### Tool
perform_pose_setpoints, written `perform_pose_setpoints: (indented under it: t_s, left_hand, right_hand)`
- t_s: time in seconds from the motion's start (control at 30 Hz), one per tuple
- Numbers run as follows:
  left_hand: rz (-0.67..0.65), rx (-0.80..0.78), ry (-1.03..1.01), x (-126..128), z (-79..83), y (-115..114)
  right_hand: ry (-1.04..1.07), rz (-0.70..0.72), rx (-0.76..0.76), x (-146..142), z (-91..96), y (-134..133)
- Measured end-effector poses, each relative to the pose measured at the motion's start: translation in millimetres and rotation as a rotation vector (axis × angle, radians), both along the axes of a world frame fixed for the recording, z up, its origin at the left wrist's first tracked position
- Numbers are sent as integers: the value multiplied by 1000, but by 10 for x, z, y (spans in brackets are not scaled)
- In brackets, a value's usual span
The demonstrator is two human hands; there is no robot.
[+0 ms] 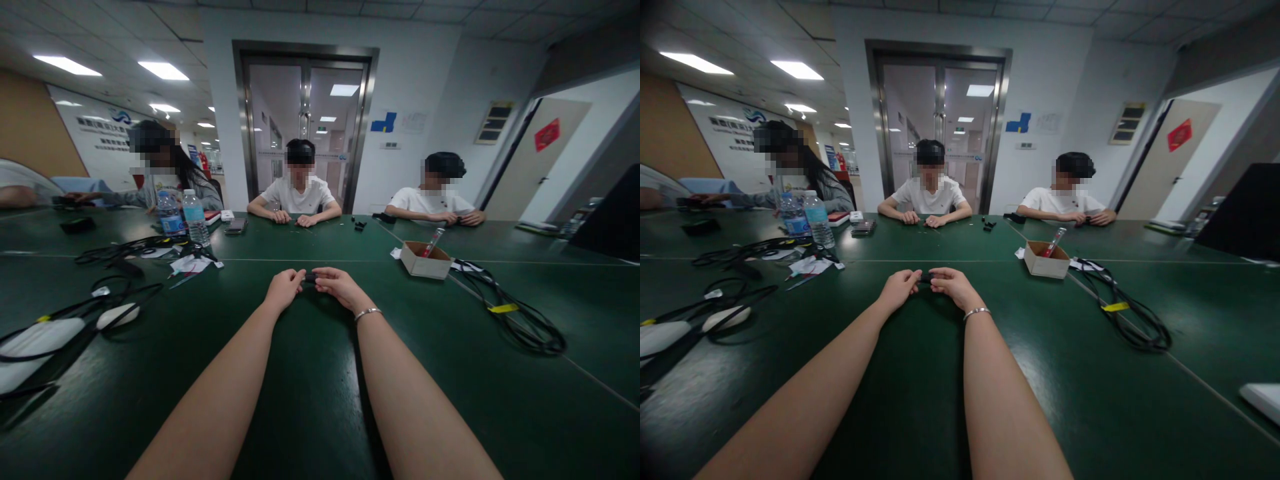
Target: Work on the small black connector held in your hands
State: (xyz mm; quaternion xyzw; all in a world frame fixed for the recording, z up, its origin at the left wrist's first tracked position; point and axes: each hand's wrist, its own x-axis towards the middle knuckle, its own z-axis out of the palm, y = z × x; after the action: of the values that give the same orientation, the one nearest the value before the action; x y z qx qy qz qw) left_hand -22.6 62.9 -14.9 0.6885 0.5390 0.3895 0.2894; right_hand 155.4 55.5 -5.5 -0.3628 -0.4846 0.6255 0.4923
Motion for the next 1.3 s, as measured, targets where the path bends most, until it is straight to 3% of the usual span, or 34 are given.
perform_pose_setpoints:
  t_s: [0.27,0.5,0.8,1.0,1.17,1.3]
  left_hand:
    - [60,4,177,17,110,-105]
    - [77,31,206,12,95,-106]
    - [29,87,106,6,24,-73]
    - [-101,154,-167,18,-73,30]
    - [-122,-2,-291,34,-66,29]
    - [-71,9,-282,31,-67,43]
  right_hand:
    - [-18,36,16,3,-4,2]
    - [-18,42,8,-2,13,-3]
    - [15,-30,-33,-34,32,-11]
    - [1,-58,-36,-29,28,-8]
    - [5,-45,-36,-41,31,-9]
    - [9,-47,-35,-46,31,-17]
